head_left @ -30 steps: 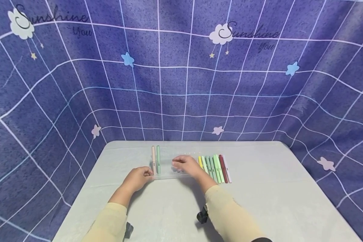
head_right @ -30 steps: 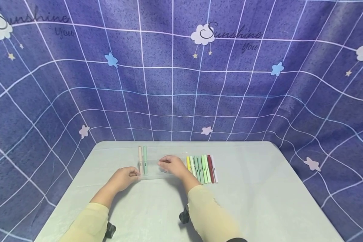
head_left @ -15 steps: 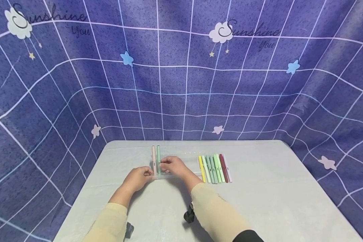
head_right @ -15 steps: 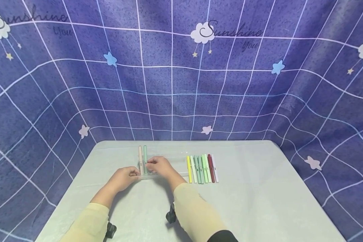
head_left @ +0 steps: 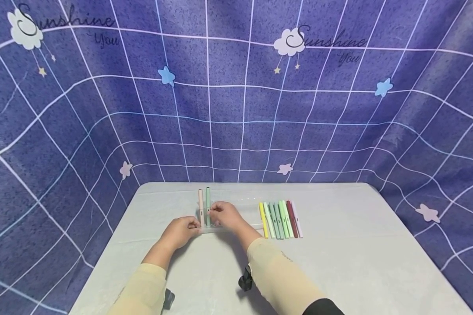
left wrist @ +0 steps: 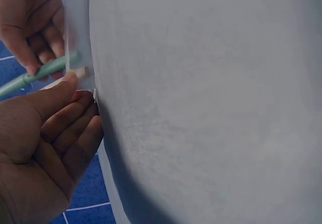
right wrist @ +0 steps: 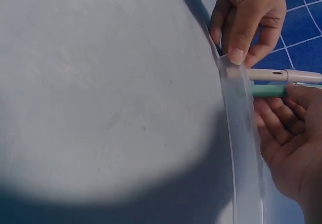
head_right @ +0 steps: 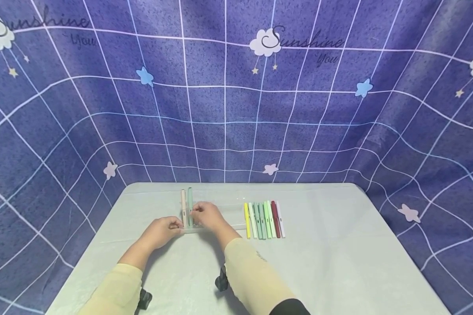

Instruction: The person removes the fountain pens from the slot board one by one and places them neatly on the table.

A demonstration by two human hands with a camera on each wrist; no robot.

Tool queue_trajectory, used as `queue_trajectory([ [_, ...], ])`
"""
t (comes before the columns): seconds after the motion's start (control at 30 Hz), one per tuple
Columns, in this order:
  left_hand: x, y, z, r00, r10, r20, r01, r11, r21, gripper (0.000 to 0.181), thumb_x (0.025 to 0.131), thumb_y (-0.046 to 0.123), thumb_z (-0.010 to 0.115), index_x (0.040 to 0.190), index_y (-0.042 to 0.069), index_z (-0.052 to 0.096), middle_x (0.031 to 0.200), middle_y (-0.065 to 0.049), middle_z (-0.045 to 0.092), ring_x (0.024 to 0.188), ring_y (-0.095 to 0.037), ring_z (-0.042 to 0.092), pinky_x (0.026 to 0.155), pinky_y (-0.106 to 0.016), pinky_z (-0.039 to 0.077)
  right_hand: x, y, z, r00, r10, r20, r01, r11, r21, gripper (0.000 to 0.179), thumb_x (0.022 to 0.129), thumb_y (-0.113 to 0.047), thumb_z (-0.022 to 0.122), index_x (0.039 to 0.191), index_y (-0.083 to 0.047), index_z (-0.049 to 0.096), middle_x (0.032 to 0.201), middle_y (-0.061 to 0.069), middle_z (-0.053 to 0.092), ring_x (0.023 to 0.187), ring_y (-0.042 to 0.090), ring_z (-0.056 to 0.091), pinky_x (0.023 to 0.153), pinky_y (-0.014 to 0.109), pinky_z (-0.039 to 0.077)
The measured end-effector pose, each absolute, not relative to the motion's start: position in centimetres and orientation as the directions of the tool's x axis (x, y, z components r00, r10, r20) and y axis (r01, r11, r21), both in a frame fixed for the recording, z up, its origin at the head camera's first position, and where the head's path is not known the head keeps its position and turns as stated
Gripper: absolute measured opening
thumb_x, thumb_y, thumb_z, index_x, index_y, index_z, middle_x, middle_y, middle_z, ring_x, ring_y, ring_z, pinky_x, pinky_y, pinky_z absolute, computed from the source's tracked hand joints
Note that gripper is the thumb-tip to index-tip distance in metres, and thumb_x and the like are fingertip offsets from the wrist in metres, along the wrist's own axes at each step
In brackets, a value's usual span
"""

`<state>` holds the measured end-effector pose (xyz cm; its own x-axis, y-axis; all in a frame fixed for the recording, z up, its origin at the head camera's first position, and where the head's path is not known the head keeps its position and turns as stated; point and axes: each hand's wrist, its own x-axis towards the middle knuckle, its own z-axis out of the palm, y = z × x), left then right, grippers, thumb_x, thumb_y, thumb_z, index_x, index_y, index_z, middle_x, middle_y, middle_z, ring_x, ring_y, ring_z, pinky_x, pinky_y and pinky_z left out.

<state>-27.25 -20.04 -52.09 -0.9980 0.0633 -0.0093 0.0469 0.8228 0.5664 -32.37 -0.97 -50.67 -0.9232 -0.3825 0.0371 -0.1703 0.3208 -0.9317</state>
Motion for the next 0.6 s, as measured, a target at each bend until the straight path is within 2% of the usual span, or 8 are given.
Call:
queue_trajectory([
  [0.07,-27.3,-20.0,-52.2,-0.998,0.062,-0.008,0.047,0.824,0.564,0.009,0.086,0.029,0.075,0.089,0.023,0.068,0.081,0.011,0.07,0.075,-0.009,0.058,0.085,-0.043,0.05,-32.4,-0.7,-50.5,-0.924,-0.379,0.052,-0.164,0.271,-0.948,0.012,0.094,-0.012,0.065,0.097,0.0,0.066,0.091,0.021,0.07,0.08,0.045,0.066,0.059,0.032,0.055],
  [0.17,-27.4,-20.0,-52.2,-0.998,0.069,-0.001,0.057,0.828,0.558,0.009,0.086,0.028,0.075,0.088,0.023,0.068,0.081,0.01,0.07,0.074,-0.009,0.058,0.083,-0.043,0.05,-32.5,-0.1,-50.3,-0.924,-0.379,0.053,-0.123,0.163,-0.979,0.015,0.095,-0.011,0.063,0.1,0.003,0.063,0.097,0.027,0.068,0.087,0.049,0.065,0.07,0.045,0.059],
  [0.27,-27.4,-19.9,-52.1,-0.997,0.075,0.002,0.063,0.827,0.558,0.008,0.086,0.027,0.075,0.088,0.022,0.068,0.081,0.01,0.07,0.073,-0.01,0.057,0.083,-0.043,0.05,-32.5,0.8,-50.0,-0.919,-0.391,0.048,-0.085,0.079,-0.993,0.018,0.096,-0.009,0.06,0.104,0.007,0.06,0.105,0.033,0.064,0.095,0.049,0.064,0.079,0.053,0.057],
  [0.37,-27.4,-19.9,-52.0,-0.997,0.08,0.0,0.066,0.824,0.562,0.008,0.087,0.027,0.074,0.089,0.022,0.068,0.081,0.01,0.07,0.074,-0.01,0.058,0.084,-0.043,0.05,-32.5,1.9,-49.9,-0.92,-0.391,0.035,-0.062,0.055,-0.997,0.021,0.097,-0.009,0.059,0.108,0.009,0.059,0.108,0.033,0.063,0.098,0.048,0.064,0.083,0.053,0.056],
  [0.6,-27.5,-20.0,-52.2,-0.997,0.082,0.004,0.07,0.818,0.571,0.009,0.087,0.028,0.074,0.09,0.022,0.069,0.085,0.01,0.071,0.08,-0.01,0.061,0.088,-0.045,0.05,-32.7,4.4,-50.3,-0.922,-0.386,0.012,-0.053,0.096,-0.994,0.03,0.098,-0.013,0.059,0.115,0.011,0.058,0.104,0.031,0.065,0.09,0.047,0.066,0.082,0.053,0.057],
])
